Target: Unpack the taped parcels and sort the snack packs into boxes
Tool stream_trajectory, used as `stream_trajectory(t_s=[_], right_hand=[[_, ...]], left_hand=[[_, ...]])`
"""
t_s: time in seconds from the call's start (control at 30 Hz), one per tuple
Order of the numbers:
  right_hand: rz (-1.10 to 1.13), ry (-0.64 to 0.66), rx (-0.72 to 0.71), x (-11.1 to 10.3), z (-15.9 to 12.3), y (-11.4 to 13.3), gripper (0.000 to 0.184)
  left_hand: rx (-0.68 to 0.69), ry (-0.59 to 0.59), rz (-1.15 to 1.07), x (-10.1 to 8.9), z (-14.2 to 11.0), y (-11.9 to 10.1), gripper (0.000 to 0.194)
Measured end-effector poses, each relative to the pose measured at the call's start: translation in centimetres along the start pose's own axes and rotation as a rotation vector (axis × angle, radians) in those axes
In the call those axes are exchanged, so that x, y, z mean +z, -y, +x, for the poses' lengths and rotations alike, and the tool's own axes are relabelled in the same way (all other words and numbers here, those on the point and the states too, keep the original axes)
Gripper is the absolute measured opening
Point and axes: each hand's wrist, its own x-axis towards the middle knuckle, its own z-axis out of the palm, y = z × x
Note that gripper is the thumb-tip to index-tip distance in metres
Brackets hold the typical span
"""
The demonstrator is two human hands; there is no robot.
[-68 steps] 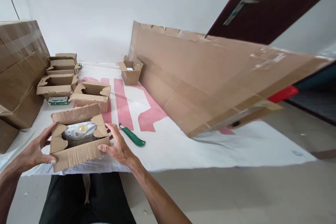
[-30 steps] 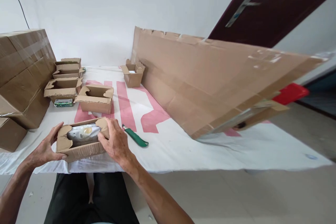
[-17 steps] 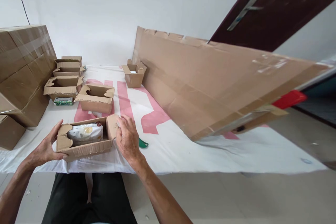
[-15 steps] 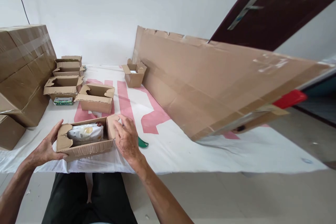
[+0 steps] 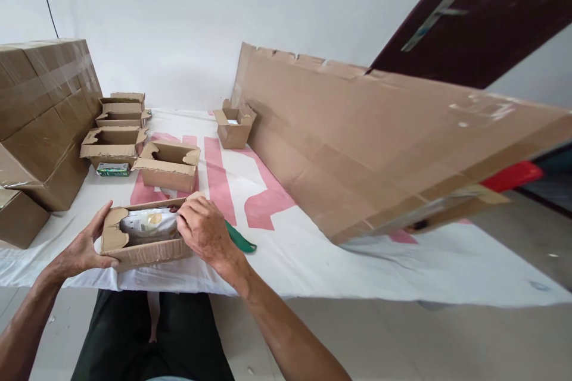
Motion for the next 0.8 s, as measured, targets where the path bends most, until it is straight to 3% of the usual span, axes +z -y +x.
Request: stream_trajectory(t_s=[0.2,0.37,0.47,0.63,0.8], right_hand=[[-0.145,0.247,-0.03,1.2,1.4,0.0,0.01],[-0.157,0.3,-0.031,1.3,1.7,0.1,0.011],[-0.12,0.36,0.007,1.4,2.0,0.1,0.012],[-0.118,0.449,0.04,1.6,2.5,0.1,0.012],[-0.143,0.436,0.033,1.5,2.5,0.2,0.014]], left_hand=[[-0.001,0.023,0.03,0.0,-0.6,-0.7,0.148],[0.011,-0.056,0.062,0.8,-0.9,-1.8,0.114],[0.009,-0.111,0.119,1.6,-0.8,-2.2,0.104],[0.074,-0.158,0.226,2.3,-0.5,-1.9,0.106],[0.091,-0.133,0.255,2.1,-0.5,-1.6,0.11]])
